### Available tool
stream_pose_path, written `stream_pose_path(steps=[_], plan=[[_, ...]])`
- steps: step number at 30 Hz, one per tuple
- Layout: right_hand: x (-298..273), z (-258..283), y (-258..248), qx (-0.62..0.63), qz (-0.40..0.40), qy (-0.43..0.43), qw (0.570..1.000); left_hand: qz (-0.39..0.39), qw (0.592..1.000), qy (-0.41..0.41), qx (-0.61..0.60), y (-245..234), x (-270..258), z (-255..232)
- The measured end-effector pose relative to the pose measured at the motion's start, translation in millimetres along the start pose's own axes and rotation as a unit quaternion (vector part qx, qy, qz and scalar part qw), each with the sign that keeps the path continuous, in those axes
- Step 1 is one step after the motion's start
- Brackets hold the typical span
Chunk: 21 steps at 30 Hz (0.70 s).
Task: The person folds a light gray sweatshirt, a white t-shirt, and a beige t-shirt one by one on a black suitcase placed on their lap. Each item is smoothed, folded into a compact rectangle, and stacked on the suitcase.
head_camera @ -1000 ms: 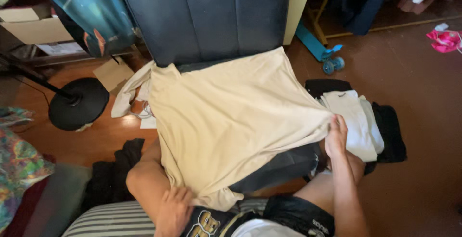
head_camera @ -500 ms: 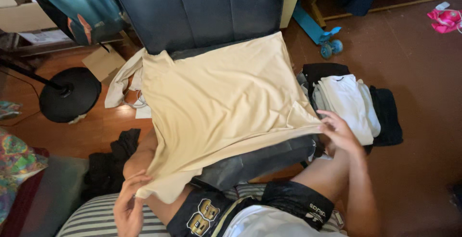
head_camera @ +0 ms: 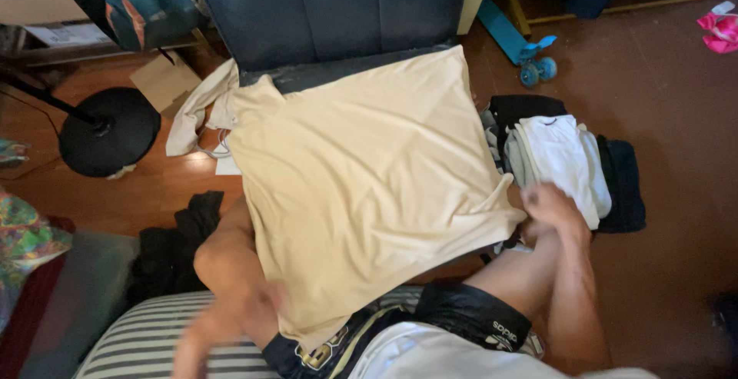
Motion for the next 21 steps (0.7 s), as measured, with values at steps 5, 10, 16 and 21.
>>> stream_pose_path(steps=[5,10,16,21], plan=[[80,96,-34,0.104,-0.249,-0.274,0.923,-0.328,0.938,-0.041,0.102,-129,121,62],[200,176,-55,0.124,-0.312,-0.272,0.902,-0.451,0.887,-0.096,0.002,-202,268,116],[260,214,-60,-0.034,-0.289,-0.274,0.917,-0.434,0.853,-0.267,0.116,-208,336,144],[283,208,-74,-0.04,-0.248,-0.295,0.922,-0.527,0.829,-0.028,-0.188,-235,331,130]])
Point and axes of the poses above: each hand's wrist, its own x-axis towards the middle knuckle, its own y-axis out of the palm, z = x × y, the point moved 3 cm from there along x, towards the middle knuckle, and after that the axes turned 1 degree about -z, right-handed, at the moved point
